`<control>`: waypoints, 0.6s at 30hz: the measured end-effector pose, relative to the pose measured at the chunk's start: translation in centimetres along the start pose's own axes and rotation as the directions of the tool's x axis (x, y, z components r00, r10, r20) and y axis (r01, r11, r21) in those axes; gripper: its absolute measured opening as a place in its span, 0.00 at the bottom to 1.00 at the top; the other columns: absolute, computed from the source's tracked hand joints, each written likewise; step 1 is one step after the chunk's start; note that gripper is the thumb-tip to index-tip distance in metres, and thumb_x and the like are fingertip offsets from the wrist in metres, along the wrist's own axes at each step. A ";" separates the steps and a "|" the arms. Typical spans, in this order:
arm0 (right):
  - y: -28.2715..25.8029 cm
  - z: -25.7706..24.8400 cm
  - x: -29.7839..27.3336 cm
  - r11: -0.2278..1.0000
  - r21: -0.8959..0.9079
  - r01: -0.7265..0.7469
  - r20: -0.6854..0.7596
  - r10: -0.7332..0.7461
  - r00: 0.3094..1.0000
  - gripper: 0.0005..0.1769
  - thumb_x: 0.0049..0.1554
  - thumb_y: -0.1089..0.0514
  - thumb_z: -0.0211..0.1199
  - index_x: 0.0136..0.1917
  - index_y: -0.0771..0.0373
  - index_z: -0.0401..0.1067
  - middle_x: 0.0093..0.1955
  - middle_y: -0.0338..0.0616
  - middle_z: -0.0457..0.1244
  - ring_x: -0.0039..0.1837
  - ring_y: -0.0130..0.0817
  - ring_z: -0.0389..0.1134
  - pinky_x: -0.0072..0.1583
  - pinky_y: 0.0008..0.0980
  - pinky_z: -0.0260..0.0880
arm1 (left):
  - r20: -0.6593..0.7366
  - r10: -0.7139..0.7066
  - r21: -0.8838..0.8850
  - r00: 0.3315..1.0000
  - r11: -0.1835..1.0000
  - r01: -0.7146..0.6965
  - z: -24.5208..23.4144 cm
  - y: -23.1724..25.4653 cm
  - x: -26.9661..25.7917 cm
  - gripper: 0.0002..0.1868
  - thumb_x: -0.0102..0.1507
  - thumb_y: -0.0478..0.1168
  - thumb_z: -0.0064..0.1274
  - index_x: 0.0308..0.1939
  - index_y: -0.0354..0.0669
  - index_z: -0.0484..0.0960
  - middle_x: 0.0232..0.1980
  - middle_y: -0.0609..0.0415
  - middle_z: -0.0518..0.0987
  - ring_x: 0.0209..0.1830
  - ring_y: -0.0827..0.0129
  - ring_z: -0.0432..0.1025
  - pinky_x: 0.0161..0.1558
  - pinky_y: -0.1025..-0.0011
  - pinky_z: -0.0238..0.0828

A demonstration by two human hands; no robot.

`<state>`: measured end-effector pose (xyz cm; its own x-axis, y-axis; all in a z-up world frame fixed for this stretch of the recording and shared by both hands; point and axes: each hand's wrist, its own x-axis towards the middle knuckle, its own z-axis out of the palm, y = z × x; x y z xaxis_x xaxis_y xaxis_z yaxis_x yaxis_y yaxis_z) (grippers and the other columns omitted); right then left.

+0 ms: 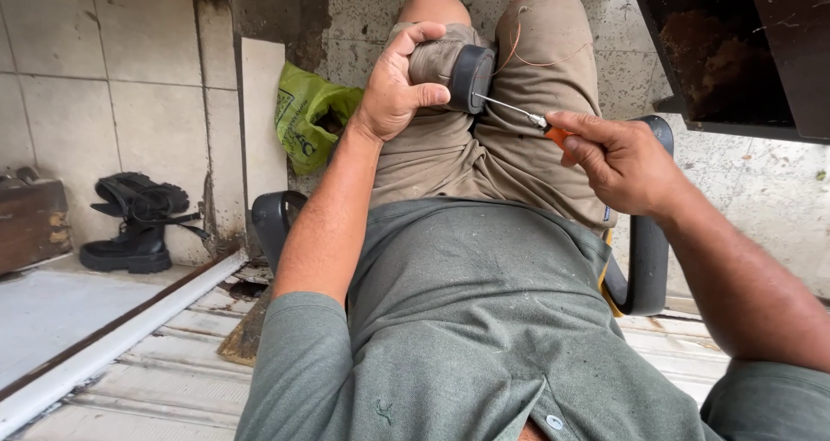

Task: Hand-stitching the sole of a shoe using a stitching awl and thread at a repair bench.

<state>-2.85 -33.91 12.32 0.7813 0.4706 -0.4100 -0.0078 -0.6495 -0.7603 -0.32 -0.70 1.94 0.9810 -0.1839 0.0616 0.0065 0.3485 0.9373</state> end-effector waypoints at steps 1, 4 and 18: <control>0.5 -0.3 -0.1 0.995 -0.005 0.098 -0.011 -0.098 0.995 0.22 0.67 0.59 0.53 0.72 0.59 0.71 0.49 0.45 0.73 0.49 0.28 0.74 0.52 0.27 0.70 | -0.001 -0.012 0.064 1.000 0.998 0.012 0.2 0.2 0.0 0.35 0.54 0.36 0.73 0.62 0.44 0.73 0.62 0.55 0.70 0.64 0.68 0.67 0.68 0.72 0.66; 0.6 -1.1 -0.3 0.987 -0.002 0.158 0.010 -0.158 0.987 0.21 0.66 0.59 0.56 0.71 0.63 0.71 0.51 0.45 0.72 0.49 0.29 0.74 0.56 0.27 0.71 | 0.008 -0.022 0.159 1.000 0.987 0.021 0.4 0.3 0.2 0.33 0.52 0.37 0.74 0.59 0.45 0.75 0.59 0.57 0.72 0.62 0.70 0.67 0.67 0.73 0.64; 0.7 -1.7 0.6 0.980 0.173 0.101 0.070 -0.115 0.991 0.22 0.65 0.59 0.57 0.70 0.68 0.70 0.56 0.51 0.70 0.42 0.28 0.69 0.48 0.25 0.72 | -0.065 -0.103 0.392 0.993 0.912 0.120 1.0 0.2 0.7 0.31 0.44 0.33 0.75 0.51 0.48 0.83 0.52 0.59 0.81 0.57 0.72 0.73 0.65 0.75 0.64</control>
<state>-1.30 -35.10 12.36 0.7313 0.5828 -0.3544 -0.0366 -0.4852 -0.8736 0.21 -1.66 2.56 0.9857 -0.1582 -0.0574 0.0477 -0.0647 0.9968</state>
